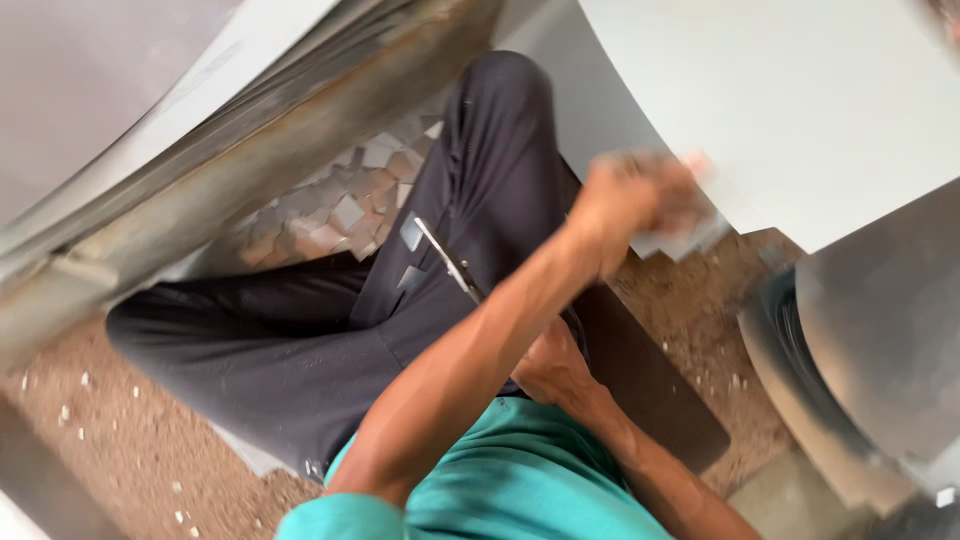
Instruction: The person sits on the ground and uses tin snips to cut rectangular pieces from a stack of white sheets. They repeatedly trim the edges of the sheets and stack the cut pieces to the side.
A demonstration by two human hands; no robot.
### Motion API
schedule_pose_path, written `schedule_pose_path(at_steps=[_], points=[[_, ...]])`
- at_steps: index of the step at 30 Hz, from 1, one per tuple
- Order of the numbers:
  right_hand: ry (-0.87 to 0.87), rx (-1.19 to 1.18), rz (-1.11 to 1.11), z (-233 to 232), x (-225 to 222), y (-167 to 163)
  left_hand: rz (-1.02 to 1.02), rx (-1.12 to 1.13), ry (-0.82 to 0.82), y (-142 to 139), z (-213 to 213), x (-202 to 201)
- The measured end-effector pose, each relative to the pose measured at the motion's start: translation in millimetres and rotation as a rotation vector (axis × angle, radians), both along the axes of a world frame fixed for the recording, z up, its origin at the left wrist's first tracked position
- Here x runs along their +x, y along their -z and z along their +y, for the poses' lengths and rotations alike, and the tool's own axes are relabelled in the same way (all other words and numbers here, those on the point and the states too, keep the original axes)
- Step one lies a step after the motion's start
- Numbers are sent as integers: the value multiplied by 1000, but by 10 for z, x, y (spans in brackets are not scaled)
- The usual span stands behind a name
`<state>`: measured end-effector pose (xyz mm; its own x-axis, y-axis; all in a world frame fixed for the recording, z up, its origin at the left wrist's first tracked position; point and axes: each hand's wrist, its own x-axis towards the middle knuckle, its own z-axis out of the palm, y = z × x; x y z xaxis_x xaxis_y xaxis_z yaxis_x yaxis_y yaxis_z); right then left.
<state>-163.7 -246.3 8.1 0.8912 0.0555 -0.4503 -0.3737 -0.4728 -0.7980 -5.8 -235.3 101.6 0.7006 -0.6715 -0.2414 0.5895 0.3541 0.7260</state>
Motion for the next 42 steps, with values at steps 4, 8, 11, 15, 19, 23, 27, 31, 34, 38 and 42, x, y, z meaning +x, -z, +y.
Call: schedule_pose_path(at_steps=[4,8,11,15,19,23,27,31,34,38,42], points=[[-7,44,235,29,204,-26,-158,-290,92,-278,602,-529],[-13,-10,114,211,290,-70,-222,-445,101,-377,770,-928],[9,69,131,329,316,-126,-274,-443,70,-333,895,-1040],[38,84,118,420,313,-170,-311,-430,27,-320,1106,-1059],[32,17,116,510,283,-203,-328,-423,8,-386,1294,-1078],[0,-103,106,588,268,-281,-343,-427,-11,-426,1436,-1092],[-49,-116,57,624,280,-327,-349,-426,-31,-423,1545,-1116],[-37,-148,69,642,278,-301,-368,-456,-52,-396,1608,-1154],[-48,-120,52,668,255,-278,-379,-434,-71,-382,1674,-1176],[-58,-165,47,682,233,-304,-396,-426,-92,-437,1756,-1150],[-45,-145,63,670,246,-313,-411,-439,-96,-475,1815,-1106]])
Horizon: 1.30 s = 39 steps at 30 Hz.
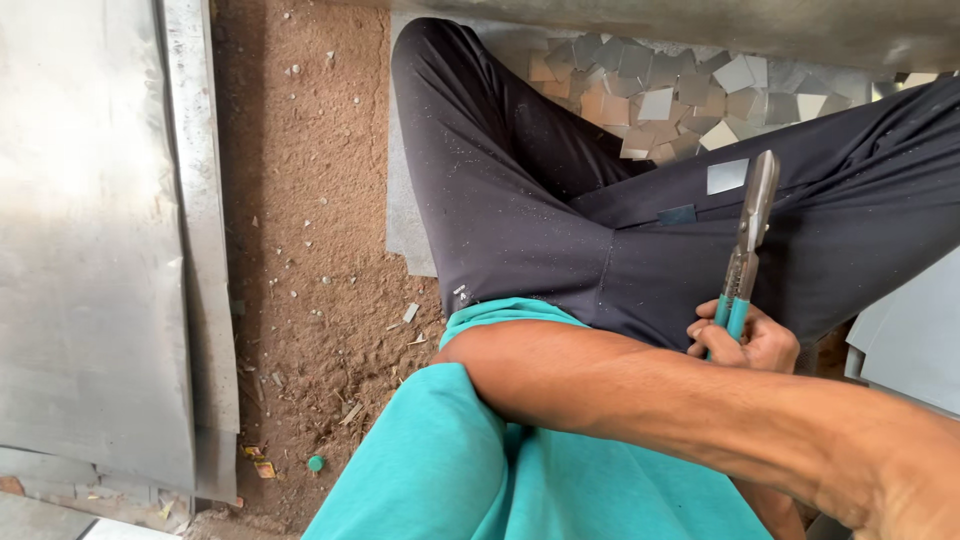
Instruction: The person sits on the ground and uses tin snips to cut rectangular pieces from a stack of white sheets. They repeatedly trim the edges of the sheets and stack the cut pieces to the side.
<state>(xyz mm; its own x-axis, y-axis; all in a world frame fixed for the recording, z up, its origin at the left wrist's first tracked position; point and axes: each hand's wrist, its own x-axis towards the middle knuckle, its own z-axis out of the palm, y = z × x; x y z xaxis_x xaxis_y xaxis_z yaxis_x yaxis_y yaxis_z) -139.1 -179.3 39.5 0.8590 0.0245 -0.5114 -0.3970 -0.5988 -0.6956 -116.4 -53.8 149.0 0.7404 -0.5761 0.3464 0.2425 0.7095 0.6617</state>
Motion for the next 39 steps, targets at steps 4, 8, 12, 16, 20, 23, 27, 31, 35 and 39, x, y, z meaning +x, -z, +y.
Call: schedule_pose_path(at_steps=[4,8,12,16,20,23,27,31,35,39], points=[[-8,-2,-12,-26,16,38,-16,18,-20,33,41,4],[-42,-28,16,-56,23,60,-43,57,-48,-70,226,106],[-41,13,-7,-45,39,78,-124,376,-497,-174,990,458],[-5,-11,10,7,71,115,-49,1379,-1451,258,2313,820],[-20,-57,76,-3,153,91,27,1763,-1592,825,3137,1150],[-25,-43,134,-30,194,8,28,1549,-1523,736,3146,1273],[-142,218,5,71,247,-110,236,1055,-1419,252,2683,1049],[-331,210,93,236,396,-220,417,752,-1334,426,2032,480],[-630,-54,273,421,618,-343,694,522,-1242,937,1826,226],[-607,305,482,759,835,-363,697,383,-1186,1184,1832,182]])
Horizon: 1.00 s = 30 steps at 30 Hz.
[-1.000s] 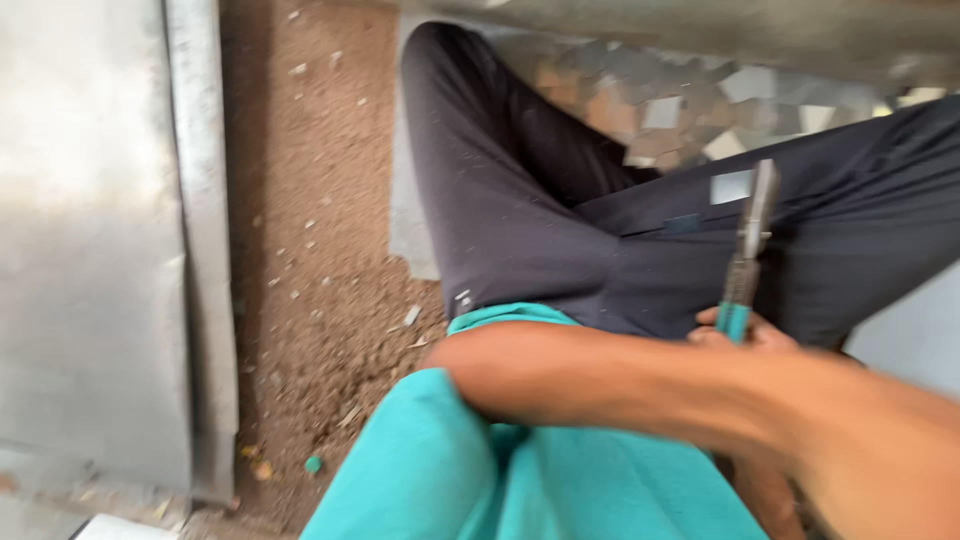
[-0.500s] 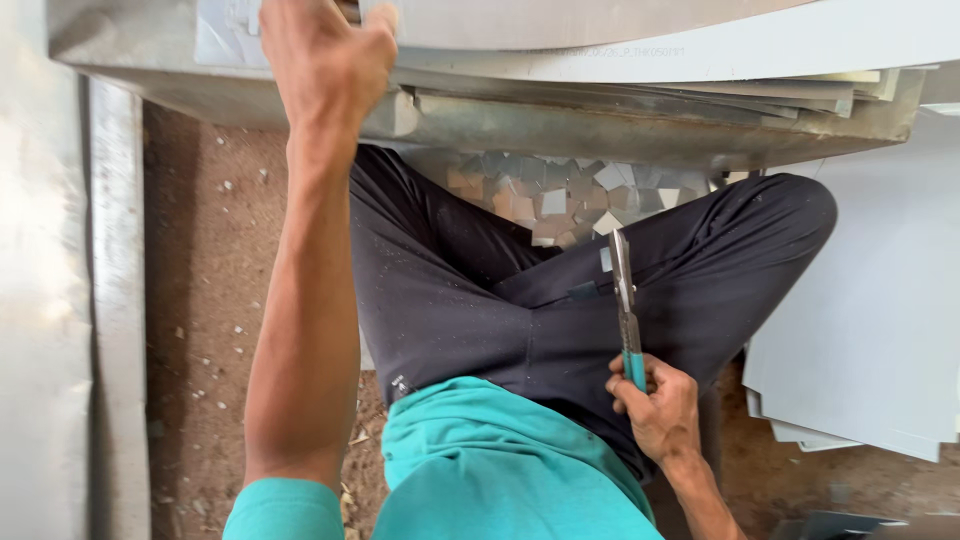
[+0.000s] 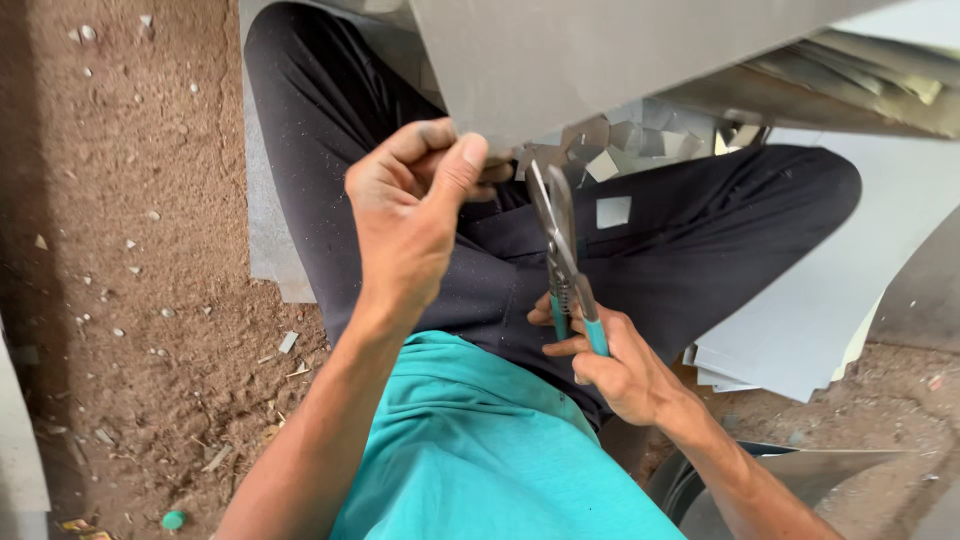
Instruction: The person sits on the ground and uses tin snips to cut rectangular pieces from a stack of white sheets. They repeatedly trim the edges of the sheets and stack the cut pieces to the side.
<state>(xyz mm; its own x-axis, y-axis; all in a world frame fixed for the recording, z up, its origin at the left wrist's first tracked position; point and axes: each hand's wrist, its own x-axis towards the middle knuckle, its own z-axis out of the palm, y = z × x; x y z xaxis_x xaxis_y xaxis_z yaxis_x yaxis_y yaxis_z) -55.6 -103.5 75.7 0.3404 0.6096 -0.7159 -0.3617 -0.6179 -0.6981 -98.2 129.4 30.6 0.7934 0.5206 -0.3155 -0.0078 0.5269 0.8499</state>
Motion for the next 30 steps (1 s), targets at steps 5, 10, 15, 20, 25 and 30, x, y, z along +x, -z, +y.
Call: schedule_pose_path(at_steps=[5,10,15,20,25,30], points=[[-30,-93,81,341,288,18,-27,-46,-25,49,-8,-14],[-130,-143,44,425,456,-3,14,-32,-27,43,-5,-16],[-193,-226,13,463,546,-37,53,-60,-9,0,46,4],[-282,-276,-133,406,593,30,76,-64,3,-6,38,-19],[-259,-227,-128,296,599,160,174,30,-10,-91,143,130],[-280,-233,-125,128,626,179,117,498,-189,3,216,620]])
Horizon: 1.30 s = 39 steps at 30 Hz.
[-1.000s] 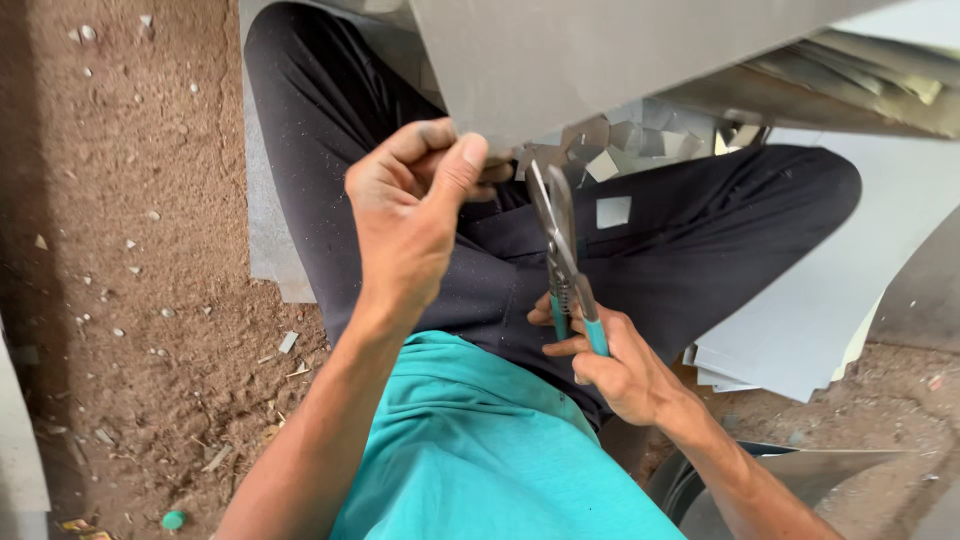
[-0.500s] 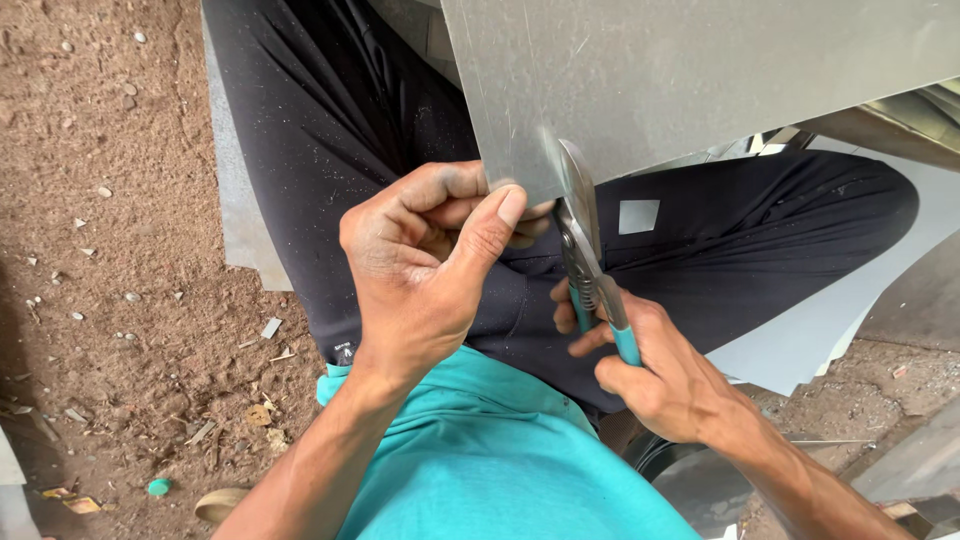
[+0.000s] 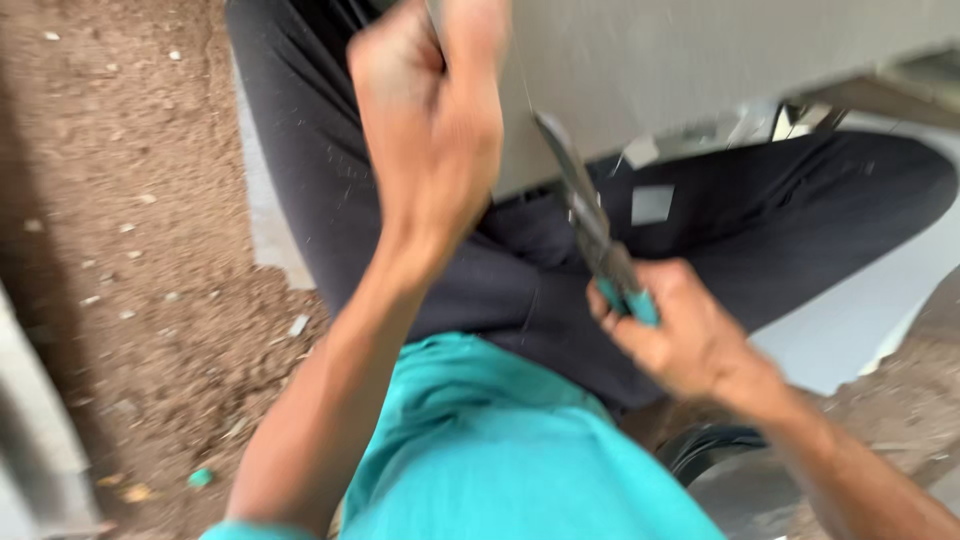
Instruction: The person sits on the ground and uses tin snips to cut rectangular pieces from a stack of white sheets. They repeatedly trim the edges of the sheets and stack the cut pieces to the side.
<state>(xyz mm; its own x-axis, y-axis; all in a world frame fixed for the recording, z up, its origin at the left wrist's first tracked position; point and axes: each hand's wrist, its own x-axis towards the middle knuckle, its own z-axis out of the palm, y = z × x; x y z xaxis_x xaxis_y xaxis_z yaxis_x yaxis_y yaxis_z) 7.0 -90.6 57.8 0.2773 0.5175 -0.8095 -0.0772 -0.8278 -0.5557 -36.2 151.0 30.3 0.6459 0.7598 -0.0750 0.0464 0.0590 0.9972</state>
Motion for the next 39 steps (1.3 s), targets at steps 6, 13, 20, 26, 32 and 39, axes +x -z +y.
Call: schedule_pose_path(at_steps=[6,13,20,26,32,39], points=[[450,205,237,-640,-359,-162,-66,-90,-174,199,-1074,44],[915,175,-53,-1241,-1249,-183,168,-531,535,244,-1972,-211],[921,143,-100,-1116,-1105,-187,199,-521,544,225,-2111,-122],[890,95,-120,-1101,-990,-195,259,-636,517,220,-2099,-110],[842,30,-209,-1128,-1001,-29,185,-583,498,301,-2110,-148],[538,-102,-619,-1351,-943,-34,47,-716,210,-451,-2072,194]])
